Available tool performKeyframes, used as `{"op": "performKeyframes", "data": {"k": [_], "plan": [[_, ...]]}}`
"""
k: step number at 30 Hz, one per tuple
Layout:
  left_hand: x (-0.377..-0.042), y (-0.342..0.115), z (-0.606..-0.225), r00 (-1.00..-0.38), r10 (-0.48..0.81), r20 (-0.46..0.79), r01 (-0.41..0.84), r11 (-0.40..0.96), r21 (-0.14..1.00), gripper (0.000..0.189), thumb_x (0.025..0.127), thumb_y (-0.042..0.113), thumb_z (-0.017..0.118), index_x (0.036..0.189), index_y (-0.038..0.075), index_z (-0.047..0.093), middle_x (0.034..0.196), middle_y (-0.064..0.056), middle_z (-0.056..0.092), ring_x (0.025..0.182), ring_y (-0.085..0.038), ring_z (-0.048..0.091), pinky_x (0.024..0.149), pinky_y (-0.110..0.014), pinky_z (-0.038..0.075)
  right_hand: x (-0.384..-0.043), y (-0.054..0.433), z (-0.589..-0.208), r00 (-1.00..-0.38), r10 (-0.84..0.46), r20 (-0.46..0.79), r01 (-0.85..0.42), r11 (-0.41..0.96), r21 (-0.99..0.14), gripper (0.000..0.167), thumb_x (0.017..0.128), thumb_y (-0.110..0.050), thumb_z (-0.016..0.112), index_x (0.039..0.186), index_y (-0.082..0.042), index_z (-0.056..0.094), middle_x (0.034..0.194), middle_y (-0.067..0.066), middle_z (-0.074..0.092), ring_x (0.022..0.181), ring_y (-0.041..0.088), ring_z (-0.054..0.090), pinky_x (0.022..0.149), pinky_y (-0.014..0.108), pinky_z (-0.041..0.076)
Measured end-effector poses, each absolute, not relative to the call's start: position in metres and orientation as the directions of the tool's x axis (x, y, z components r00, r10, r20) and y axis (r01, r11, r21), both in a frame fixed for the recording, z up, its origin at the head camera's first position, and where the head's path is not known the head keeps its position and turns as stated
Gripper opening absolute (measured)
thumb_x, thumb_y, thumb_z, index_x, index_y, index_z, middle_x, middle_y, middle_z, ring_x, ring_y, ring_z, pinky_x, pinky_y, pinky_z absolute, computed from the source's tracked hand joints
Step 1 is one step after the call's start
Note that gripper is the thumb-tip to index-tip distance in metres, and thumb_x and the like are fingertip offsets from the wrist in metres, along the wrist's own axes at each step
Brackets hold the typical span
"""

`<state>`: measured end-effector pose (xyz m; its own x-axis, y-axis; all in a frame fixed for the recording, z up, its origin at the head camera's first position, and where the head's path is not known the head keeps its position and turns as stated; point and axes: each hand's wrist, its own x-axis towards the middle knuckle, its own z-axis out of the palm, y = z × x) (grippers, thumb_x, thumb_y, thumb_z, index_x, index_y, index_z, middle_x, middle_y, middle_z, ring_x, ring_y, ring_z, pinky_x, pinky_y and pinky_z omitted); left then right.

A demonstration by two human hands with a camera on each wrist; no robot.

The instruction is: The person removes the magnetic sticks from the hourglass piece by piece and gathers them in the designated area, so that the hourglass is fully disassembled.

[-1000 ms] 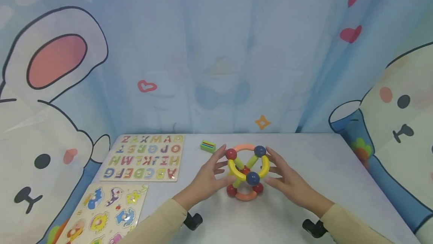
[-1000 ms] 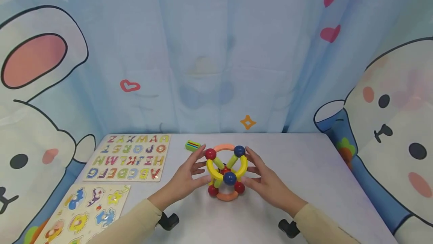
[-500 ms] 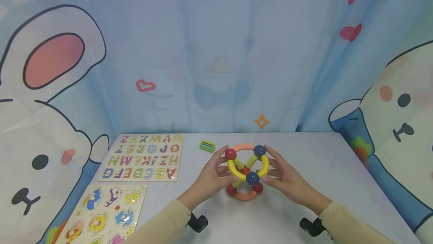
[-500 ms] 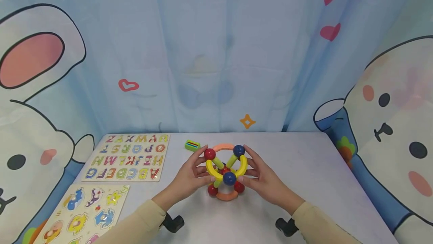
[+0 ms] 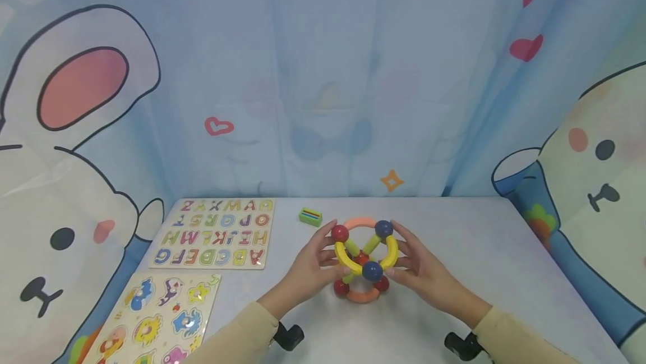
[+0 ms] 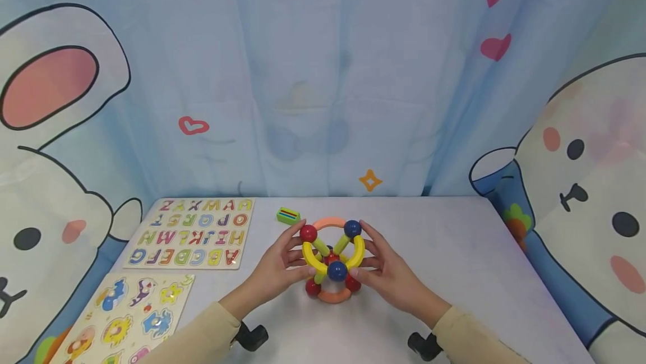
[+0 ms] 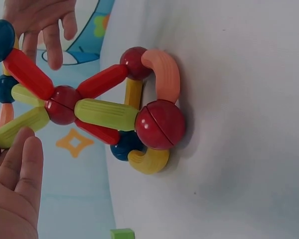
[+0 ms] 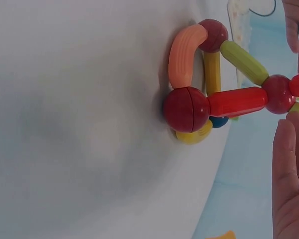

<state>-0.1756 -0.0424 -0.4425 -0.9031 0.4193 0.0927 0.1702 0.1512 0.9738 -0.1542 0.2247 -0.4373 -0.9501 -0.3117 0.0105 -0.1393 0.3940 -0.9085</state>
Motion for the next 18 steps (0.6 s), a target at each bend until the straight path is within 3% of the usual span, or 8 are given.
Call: {"op": "performKeyframes", "data": {"k": [10,18], "plan": [[-0.156,-0.067,-0.443,-0.904,0.414,0.106,0.198,0.187,0.962,0.09,0.085,0.015,0.081,0.156,0.03,0.028,0.14,-0.004,0.054,0.119,-0.018,0.06,0.098,-0.032,0.049,-0.14,0.205,-0.436,-0.933,-0.361,0.01,-0.146,0.352,-0.925,0.093,0.089,-0.029,0.077,0.159,-0.03,0.016,0.151,0.023,0.04,0.109,0.025,0.065,0.084,0.032,0.056],[-0.144,-0.073,-0.443,-0.918,0.382,0.101,0.207,0.247,0.947,0.09,0.084,0.025,0.082,0.155,0.032,0.027,0.14,-0.003,0.052,0.117,-0.018,0.06,0.096,-0.038,0.051,-0.138,0.198,-0.436,-0.923,-0.385,0.002,-0.136,0.321,-0.937,0.093,0.089,-0.027,0.077,0.159,-0.028,0.015,0.147,0.024,0.044,0.111,0.027,0.064,0.085,0.031,0.056]]}}
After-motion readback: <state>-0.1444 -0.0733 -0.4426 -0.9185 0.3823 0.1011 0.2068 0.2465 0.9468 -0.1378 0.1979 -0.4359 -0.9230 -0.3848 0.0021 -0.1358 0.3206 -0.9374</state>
